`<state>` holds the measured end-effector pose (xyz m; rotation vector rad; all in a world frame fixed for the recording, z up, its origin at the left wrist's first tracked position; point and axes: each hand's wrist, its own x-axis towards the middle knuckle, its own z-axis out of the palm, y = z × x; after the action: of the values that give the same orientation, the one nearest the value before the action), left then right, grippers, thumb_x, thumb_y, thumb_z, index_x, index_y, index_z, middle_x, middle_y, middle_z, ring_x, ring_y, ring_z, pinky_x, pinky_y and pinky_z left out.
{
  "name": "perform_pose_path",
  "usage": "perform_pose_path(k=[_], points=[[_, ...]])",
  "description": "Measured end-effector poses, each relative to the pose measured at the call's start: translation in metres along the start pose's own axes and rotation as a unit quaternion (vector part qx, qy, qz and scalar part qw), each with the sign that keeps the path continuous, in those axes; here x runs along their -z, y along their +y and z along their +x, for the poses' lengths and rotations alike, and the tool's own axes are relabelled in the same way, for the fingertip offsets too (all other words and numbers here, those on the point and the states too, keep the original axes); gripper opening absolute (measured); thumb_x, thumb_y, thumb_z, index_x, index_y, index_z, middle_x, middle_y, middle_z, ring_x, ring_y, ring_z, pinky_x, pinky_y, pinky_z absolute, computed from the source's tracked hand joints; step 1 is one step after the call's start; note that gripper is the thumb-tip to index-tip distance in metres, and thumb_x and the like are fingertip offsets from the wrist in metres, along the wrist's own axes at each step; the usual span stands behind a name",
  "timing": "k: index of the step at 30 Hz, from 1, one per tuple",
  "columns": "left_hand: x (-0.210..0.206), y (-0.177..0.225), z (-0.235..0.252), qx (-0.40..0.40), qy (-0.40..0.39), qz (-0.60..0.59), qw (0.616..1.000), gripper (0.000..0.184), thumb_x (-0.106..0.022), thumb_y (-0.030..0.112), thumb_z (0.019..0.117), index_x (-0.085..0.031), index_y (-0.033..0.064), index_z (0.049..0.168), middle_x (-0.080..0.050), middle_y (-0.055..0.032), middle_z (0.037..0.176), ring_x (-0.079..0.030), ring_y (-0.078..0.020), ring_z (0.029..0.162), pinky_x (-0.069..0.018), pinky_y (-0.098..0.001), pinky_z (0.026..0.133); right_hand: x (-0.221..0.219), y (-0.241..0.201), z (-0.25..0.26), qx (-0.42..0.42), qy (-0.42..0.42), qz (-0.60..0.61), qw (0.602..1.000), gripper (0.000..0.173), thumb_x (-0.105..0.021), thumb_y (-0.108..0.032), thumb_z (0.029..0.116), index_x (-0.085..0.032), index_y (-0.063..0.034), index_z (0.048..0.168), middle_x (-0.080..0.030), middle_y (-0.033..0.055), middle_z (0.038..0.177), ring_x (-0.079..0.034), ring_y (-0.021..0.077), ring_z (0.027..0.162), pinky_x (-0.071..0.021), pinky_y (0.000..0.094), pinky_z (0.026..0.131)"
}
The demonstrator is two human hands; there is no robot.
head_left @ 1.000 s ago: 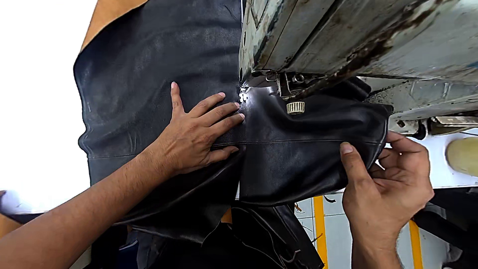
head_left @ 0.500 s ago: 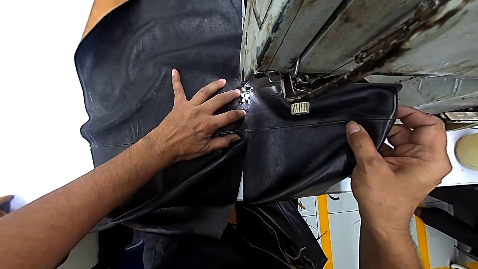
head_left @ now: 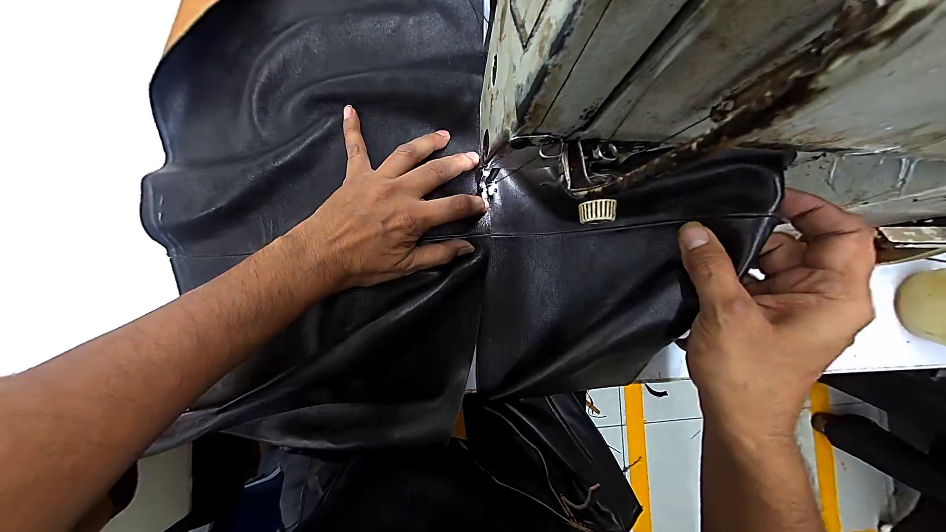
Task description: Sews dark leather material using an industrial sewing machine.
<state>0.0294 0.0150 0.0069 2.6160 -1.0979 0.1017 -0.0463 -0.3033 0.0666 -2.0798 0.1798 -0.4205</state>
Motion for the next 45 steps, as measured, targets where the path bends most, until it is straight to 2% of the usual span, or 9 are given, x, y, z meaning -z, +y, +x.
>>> perform_pose_path(k=[4,8,16,21,25,30,35,40,45], points=[[0.014,0.007,-0.009,0.016,-0.014,-0.016,1.0,0.053,-0.036,0.064,0.1031,-0.059,0.0366,0.143,-0.047,-0.0046,0.159,-0.033,-0.0403,0.152,-0.0047,-0.0899,0.106,0.026,0.005,-0.074,-0.092,-0.049,0.0,0.995,0.069,-0.07,-0.035,0.0967,-0.038,-0.0068,0.151,-0.07,-0.004,0.11,-0.07,0.0066,0.091,-0.0612,0.0281,0.079],[0.041,0.044,-0.065,0.195,0.085,-0.076,0.974,0.044,-0.054,0.041,0.1041,-0.063,0.0166,0.14,-0.054,-0.0072,0.153,-0.039,-0.033,0.15,-0.0199,-0.0736,0.12,0.021,0.029,-0.154,-0.181,-0.034,0.067,0.981,0.04,-0.078,-0.011,0.0865,-0.061,0.0044,0.119,-0.074,0.0065,0.101,-0.073,0.0167,0.094,-0.0617,0.0339,0.088],[0.019,0.041,-0.077,0.244,-0.028,0.005,0.969,0.064,-0.034,0.069,0.1009,-0.038,0.0417,0.158,-0.024,-0.0059,0.171,-0.015,-0.0422,0.157,-0.004,-0.0896,0.106,0.078,-0.06,-0.102,-0.219,-0.141,0.2,0.945,0.02,-0.057,-0.012,0.1033,-0.072,-0.0232,0.111,-0.076,-0.0112,0.093,-0.071,-0.0013,0.082,-0.0611,0.0192,0.075],[0.025,0.036,-0.076,0.242,-0.044,-0.003,0.969,0.066,-0.033,0.07,0.1004,-0.034,0.0423,0.16,-0.021,-0.003,0.172,-0.013,-0.039,0.158,-0.003,-0.0892,0.106,0.091,0.013,-0.102,-0.158,-0.159,-0.141,0.964,0.027,-0.072,-0.033,0.0917,-0.066,-0.0174,0.113,-0.074,-0.0046,0.085,-0.072,0.0083,0.072,-0.0622,0.0313,0.061],[0.052,0.097,-0.101,0.198,0.083,-0.041,0.976,0.045,-0.061,0.036,0.1017,-0.064,0.01,0.138,-0.055,-0.0137,0.151,-0.047,-0.0337,0.144,-0.0347,-0.0632,0.119,0.081,0.025,-0.119,-0.127,-0.114,-0.275,0.946,0.048,-0.075,-0.042,0.086,-0.062,-0.0145,0.123,-0.073,-0.0003,0.085,-0.071,0.0135,0.073,-0.0586,0.0411,0.061],[0.006,0.137,-0.148,0.113,0.045,-0.021,0.992,0.034,-0.064,0.037,0.0994,-0.07,0.0211,0.129,-0.068,-0.0067,0.127,-0.062,-0.0286,0.117,-0.0487,-0.0507,0.095,0.06,-0.021,-0.109,0.022,-0.078,-0.303,0.949,0.065,-0.071,-0.029,0.0919,-0.049,0.0006,0.145,-0.055,0.0264,0.138,-0.057,0.0406,0.122,-0.0511,0.0558,0.095],[0.025,0.121,-0.144,0.17,0.113,-0.13,0.97,0.02,-0.055,0.019,0.1036,-0.073,0.0125,0.109,-0.075,-0.0004,0.108,-0.07,-0.0124,0.102,-0.0582,-0.0341,0.09,-0.012,-0.047,-0.081,0.175,-0.224,-0.208,0.936,0.037,-0.051,-0.02,0.1051,-0.064,-0.0035,0.136,-0.058,0.014,0.147,-0.049,0.0293,0.142,-0.0406,0.0482,0.119],[0.05,0.101,-0.133,0.326,0.218,-0.293,0.872,0.015,-0.056,0.02,0.1043,-0.057,0.0146,0.118,-0.063,0.013,0.085,-0.061,0.0046,0.073,-0.0529,-0.0128,0.068,-0.052,-0.018,-0.074,0.191,-0.362,-0.341,0.846,0.065,-0.047,-0.039,0.107,-0.031,-0.008,0.162,-0.019,0.0079,0.172,-0.015,0.0295,0.159,-0.0175,0.0601,0.125],[0.045,0.102,-0.128,0.342,0.229,-0.348,0.842,0.013,-0.052,0.013,0.1043,-0.055,0.015,0.117,-0.064,0.0122,0.084,-0.063,0.0028,0.074,-0.0542,-0.0126,0.069,-0.055,-0.019,-0.079,0.205,-0.348,-0.331,0.853,0.059,-0.041,-0.033,0.1082,-0.031,-0.0134,0.163,-0.019,0.0067,0.172,-0.015,0.0304,0.159,-0.0178,0.0607,0.125]])
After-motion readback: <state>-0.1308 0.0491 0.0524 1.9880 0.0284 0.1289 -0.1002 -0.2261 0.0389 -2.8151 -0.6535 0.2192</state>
